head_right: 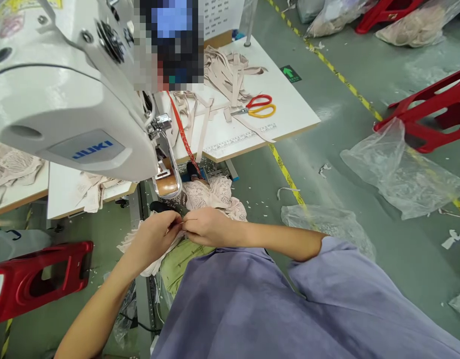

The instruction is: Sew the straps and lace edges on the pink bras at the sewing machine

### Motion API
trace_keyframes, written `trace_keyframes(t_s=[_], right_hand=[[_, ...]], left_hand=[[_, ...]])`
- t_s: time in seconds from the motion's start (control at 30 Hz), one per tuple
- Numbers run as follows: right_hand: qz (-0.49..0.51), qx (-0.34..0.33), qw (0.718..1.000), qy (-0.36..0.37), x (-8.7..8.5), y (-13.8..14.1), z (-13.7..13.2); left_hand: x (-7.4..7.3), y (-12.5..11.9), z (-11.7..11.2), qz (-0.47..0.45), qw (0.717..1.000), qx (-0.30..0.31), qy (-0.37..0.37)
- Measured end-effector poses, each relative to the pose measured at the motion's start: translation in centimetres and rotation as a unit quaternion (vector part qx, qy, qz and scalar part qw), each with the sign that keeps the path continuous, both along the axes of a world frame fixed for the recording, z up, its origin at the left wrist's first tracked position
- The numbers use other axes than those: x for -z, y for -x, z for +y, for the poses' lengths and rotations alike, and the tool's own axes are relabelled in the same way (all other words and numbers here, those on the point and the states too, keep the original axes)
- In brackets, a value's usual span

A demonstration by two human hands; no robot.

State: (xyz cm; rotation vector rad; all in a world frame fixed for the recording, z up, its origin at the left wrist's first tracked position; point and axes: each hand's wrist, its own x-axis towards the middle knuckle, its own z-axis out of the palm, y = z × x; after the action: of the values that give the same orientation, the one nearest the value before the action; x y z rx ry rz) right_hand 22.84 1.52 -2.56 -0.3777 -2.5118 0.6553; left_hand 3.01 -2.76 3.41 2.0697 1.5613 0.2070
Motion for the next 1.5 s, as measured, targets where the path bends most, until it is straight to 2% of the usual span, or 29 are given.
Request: trace_keyframes(t_s=[0.03, 0.1, 0.17, 0.23, 0.3, 0.37, 0.47, 0.57, 0.7, 0.83, 0.9, 0.97, 1.03, 1.1, 1.3, 1.5], right_hand=[[0.013, 0.009, 0.999, 0.035, -0.1, 0.1, 0.0], [0.049, 0.023, 0.992, 0.111, -0.3, 0.2, 0.1], [0.088, 0.034, 0.981, 0.171, -0.6, 0.3, 0.2], [0.119, 0.043, 0.971, 0.205, -1.0, 0.4, 0.3], [0.129, 0.049, 0.967, 0.214, -1.3, 0.4, 0.4], [0.122, 0.05, 0.968, 0.215, -1.5, 0.4, 0.5], [0.111, 0.045, 0.968, 0.22, -1.5, 0.4, 0.5], [0.115, 0.055, 0.963, 0.238, -1.2, 0.4, 0.5], [0.132, 0.084, 0.948, 0.278, -1.1, 0.5, 0.6], [0.095, 0.1, 0.941, 0.308, -1.6, 0.0, 1.5], [0.067, 0.118, 0.95, 0.282, -2.0, -0.2, 2.4], [0.056, 0.126, 0.963, 0.23, -2.5, -0.4, 3.3], [0.054, 0.106, 0.972, 0.204, -3.0, -0.4, 4.1], [0.049, 0.076, 0.969, 0.229, -3.5, -0.4, 4.6], [0.0, 0.023, 0.937, 0.348, -4.6, -0.9, 5.3], [-0.03, -0.009, 0.935, 0.354, -5.2, -1.0, 5.5]], left_hand=[[0.1, -0.1, 0.0, -0.026, 1.0, -0.014, 0.001], [0.6, -0.4, -0.1, -0.135, 0.989, -0.062, 0.012], [1.5, -1.0, -0.4, -0.277, 0.951, -0.132, 0.024], [2.6, -1.7, -1.0, -0.37, 0.906, -0.205, 0.008], [3.5, -2.1, -1.5, -0.387, 0.887, -0.25, -0.033], [4.1, -2.3, -1.9, -0.354, 0.895, -0.263, -0.074], [4.4, -2.2, -2.0, -0.277, 0.918, -0.244, -0.143], [4.7, -2.0, -1.9, -0.231, 0.928, -0.211, -0.2], [4.8, -1.9, -1.7, -0.244, 0.931, -0.183, -0.2], [4.5, -1.7, -1.7, -0.226, 0.932, -0.203, -0.2], [4.1, -1.6, -1.6, -0.198, 0.936, -0.196, -0.217], [3.5, -1.4, -1.6, -0.178, 0.94, -0.159, -0.245], [2.9, -1.3, -1.5, -0.167, 0.941, -0.118, -0.268], [2.4, -1.2, -1.4, -0.16, 0.942, -0.099, -0.278], [1.5, -1.0, -1.0, -0.146, 0.95, -0.106, -0.255], [1.3, -0.9, -0.9, -0.159, 0.956, -0.099, -0.227]])
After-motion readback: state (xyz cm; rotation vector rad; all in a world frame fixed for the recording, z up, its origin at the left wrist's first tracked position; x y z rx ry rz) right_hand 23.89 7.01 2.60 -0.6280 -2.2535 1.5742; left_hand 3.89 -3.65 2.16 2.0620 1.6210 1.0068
